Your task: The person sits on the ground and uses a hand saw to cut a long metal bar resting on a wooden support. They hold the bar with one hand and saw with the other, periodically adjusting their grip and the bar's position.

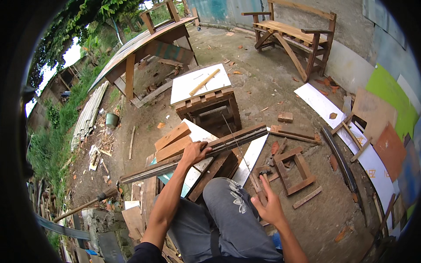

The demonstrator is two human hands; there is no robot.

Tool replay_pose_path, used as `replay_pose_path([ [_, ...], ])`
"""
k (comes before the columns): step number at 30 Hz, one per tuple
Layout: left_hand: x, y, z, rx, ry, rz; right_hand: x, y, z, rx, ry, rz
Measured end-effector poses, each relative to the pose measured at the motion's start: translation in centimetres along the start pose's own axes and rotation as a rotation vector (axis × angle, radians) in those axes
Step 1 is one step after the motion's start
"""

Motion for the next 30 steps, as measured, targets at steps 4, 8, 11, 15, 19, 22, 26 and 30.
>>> replay_pose_path([
  [4,-1.1,0.5,-0.9,-0.063,-0.174,0.066,0.0,-0.7,1.0,0.071,0.197,0.057],
  [8,-2.2,0.4,-2.5,-0.182,-0.053,-0.104,0.2,0.1,0.3,0.054,0.125,-0.166],
  [11,-3.7,-0.2,-3.4,-0.262,0.073,-0.067,-0.1,1.0,-0.1,-0.014,0.11,-0.279],
  [15,-3.5,0.0,-2.8,-0.232,0.052,-0.184,-0.4,1.5,1.0,0.083,0.019,-0.282],
  [19,-3.3,0.9,-1.8,-0.093,-0.023,-0.249,-0.7,1.4,0.9,0.079,0.01,-0.24],
  [22,-3.6,1.8,-2.3,-0.099,0.052,-0.253,-1.0,1.5,0.4,0.071,-0.018,-0.233],
  [26,-3.2,3.2,-3.3,-0.129,-0.117,-0.292,-1.3,1.3,0.7,0.121,-0.089,-0.194],
  [30,-4.2,3.8,-3.7,-0.089,0.062,-0.133,-0.6,-0.7,1.7,0.082,-0.18,-0.17],
])
Point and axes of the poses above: each hand's wrist, its own y-axis towards the middle knuckle, its own x-axis out of the back of the hand, z = x × y, the point moved 6 cm from there along y, towards the middle knuckle, and after that the axes turned 11 degrees about y, right-handed, at the moved point
